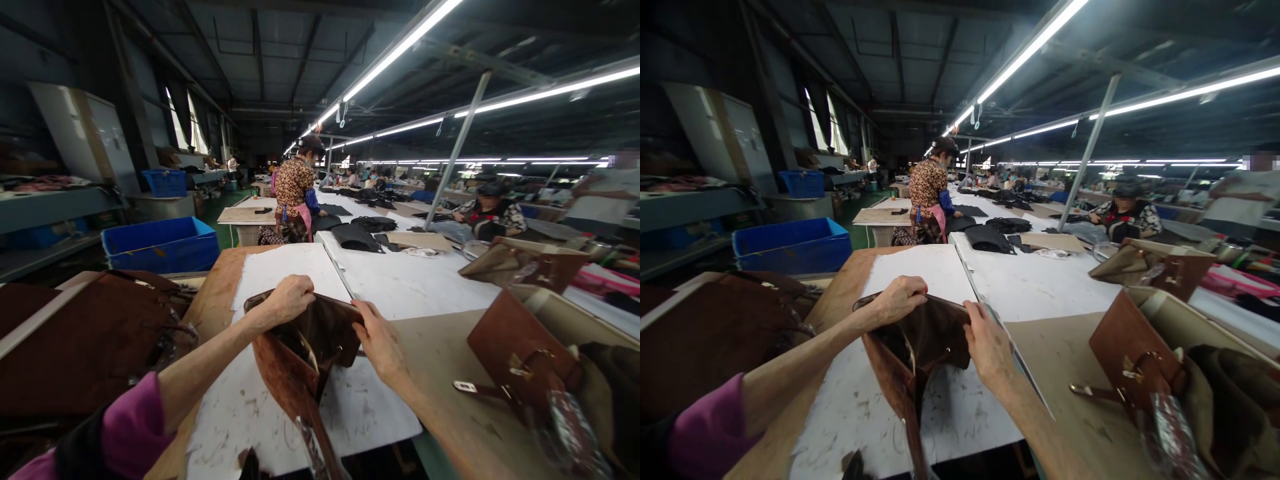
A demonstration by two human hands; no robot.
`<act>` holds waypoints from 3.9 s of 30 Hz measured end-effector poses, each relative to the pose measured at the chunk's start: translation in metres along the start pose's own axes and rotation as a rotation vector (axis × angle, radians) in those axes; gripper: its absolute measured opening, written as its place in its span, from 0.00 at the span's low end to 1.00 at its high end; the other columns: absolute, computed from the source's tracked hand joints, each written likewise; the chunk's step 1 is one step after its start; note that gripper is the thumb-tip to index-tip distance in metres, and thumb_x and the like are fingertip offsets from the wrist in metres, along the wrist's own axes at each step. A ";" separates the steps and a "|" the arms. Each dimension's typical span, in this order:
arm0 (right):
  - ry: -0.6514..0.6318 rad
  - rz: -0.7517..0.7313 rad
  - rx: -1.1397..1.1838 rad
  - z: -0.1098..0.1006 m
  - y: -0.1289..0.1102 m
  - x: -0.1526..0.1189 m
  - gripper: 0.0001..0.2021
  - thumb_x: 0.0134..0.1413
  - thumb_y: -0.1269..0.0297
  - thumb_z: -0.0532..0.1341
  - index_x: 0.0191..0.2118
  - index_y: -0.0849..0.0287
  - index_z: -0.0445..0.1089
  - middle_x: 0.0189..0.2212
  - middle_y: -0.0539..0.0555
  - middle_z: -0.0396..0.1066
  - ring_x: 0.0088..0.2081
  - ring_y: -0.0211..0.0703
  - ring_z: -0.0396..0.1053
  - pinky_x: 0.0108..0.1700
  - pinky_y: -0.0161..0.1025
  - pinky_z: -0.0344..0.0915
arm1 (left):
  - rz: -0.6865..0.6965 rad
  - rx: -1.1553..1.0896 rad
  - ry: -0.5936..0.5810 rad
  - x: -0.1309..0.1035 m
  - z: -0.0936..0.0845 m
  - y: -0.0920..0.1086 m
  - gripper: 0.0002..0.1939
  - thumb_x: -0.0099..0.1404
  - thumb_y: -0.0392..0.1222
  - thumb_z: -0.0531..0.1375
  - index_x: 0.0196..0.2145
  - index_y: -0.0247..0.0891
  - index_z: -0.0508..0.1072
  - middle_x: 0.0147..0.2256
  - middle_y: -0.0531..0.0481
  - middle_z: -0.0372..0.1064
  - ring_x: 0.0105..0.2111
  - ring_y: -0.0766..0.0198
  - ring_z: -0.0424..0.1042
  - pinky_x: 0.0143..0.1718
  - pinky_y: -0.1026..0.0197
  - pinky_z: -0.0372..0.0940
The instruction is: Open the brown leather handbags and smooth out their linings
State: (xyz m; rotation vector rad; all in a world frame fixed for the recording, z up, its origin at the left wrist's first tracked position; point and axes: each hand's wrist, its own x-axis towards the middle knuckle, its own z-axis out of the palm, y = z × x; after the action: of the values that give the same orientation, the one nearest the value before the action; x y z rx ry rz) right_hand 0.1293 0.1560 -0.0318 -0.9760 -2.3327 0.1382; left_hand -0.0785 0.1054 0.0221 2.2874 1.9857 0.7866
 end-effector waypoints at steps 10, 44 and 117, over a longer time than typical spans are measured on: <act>0.155 -0.053 -0.041 0.010 0.004 0.009 0.09 0.51 0.65 0.55 0.40 0.56 0.65 0.34 0.54 0.67 0.39 0.46 0.62 0.38 0.40 0.59 | 0.035 -0.045 -0.021 -0.004 -0.002 0.001 0.07 0.53 0.32 0.52 0.21 0.33 0.67 0.25 0.51 0.64 0.28 0.67 0.63 0.32 0.67 0.56; -0.068 0.043 0.449 -0.004 0.029 0.036 0.09 0.48 0.62 0.54 0.27 0.58 0.69 0.25 0.49 0.63 0.31 0.39 0.62 0.34 0.34 0.56 | -0.296 -0.244 0.031 -0.001 -0.002 -0.006 0.02 0.47 0.33 0.58 0.21 0.32 0.72 0.20 0.54 0.66 0.23 0.68 0.64 0.26 0.67 0.57; -0.089 -0.271 -0.198 0.018 -0.055 0.060 0.11 0.55 0.69 0.50 0.31 0.56 0.69 0.27 0.52 0.69 0.35 0.41 0.64 0.33 0.34 0.54 | -0.152 -0.150 -0.033 -0.004 0.000 -0.011 0.08 0.49 0.33 0.56 0.27 0.34 0.74 0.25 0.52 0.69 0.28 0.66 0.64 0.30 0.67 0.56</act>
State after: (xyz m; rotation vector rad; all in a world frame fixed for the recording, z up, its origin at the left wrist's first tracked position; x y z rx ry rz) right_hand 0.0523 0.1589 0.0003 -0.7462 -2.5716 -0.1634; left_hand -0.0889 0.1038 0.0175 2.0275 1.9841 0.8479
